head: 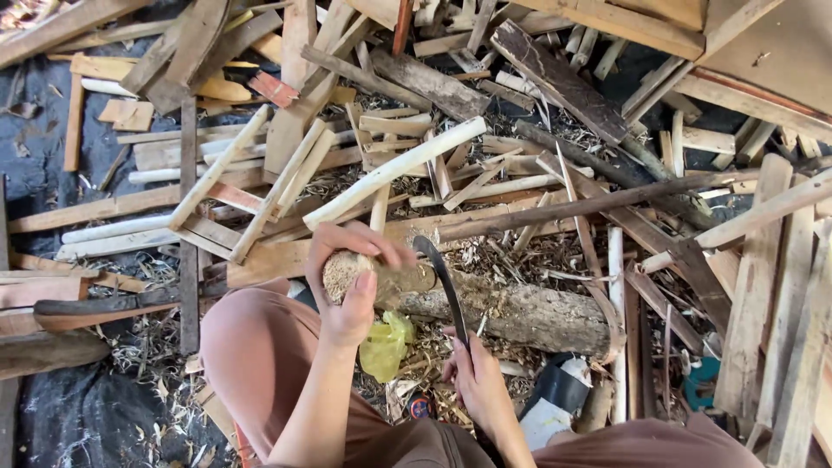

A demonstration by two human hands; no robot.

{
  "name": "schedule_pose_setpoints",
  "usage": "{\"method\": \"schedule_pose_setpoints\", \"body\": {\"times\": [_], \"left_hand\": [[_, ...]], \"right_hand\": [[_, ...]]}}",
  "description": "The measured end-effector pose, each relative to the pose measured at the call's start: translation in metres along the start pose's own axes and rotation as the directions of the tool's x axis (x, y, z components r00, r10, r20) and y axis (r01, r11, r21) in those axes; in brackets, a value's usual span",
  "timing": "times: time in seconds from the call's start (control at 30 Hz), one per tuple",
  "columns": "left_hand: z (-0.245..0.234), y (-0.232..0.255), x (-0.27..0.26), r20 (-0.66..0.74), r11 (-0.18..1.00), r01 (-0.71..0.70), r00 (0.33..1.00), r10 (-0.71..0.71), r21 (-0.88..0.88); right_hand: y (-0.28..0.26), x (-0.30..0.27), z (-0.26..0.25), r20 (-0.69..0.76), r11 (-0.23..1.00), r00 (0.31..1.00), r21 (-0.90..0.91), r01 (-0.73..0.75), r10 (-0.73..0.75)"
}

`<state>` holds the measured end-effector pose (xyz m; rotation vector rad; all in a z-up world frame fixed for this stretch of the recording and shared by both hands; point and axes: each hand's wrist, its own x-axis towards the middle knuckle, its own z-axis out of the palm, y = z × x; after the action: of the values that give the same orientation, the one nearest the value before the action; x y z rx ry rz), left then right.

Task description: Shaving bark and wood from a branch using a curved hand tool

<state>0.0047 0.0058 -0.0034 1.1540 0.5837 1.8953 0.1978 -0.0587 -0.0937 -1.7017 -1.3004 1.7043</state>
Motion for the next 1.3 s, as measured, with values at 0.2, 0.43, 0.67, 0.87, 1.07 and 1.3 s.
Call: {"method": "schedule_pose_setpoints", "body": {"times": [0.2,0.43,0.67,0.87,1.07,1.3], "left_hand": [[0.015,0.005,0.005,0.134,0.997,-0.066,0.989,0.060,0.041],[0.028,0.008,0.000,0.161,0.991,-0.018,0.987,-0.004,0.136],[0.038,0.011,-0.007,0.144,0.987,0.058,0.986,-0.080,0.153],[0.030,0.002,-0.008,0.152,0.997,-0.008,0.988,-0.004,0.074],[0.033,0.008,-0.008,0.172,0.995,0.045,0.983,-0.060,0.090],[0.032,0.016,-0.007,0.137,0.988,0.056,0.988,-0.075,0.142]], "right_hand": [[-0.042,-0.060,-0.027,-0.229,0.897,0.868,-0.132,0.422,-0.442],[0.040,0.025,0.006,-0.194,0.937,0.950,-0.302,0.179,-0.244],[0.007,-0.032,-0.008,-0.285,0.917,0.892,-0.298,0.265,-0.350],[0.074,0.046,0.004,-0.177,0.955,0.983,-0.295,-0.013,-0.041],[0.007,-0.026,-0.010,-0.227,0.969,0.954,-0.192,0.155,-0.198],[0.030,0.014,0.010,-0.195,0.941,0.957,-0.305,0.149,-0.215]]}}
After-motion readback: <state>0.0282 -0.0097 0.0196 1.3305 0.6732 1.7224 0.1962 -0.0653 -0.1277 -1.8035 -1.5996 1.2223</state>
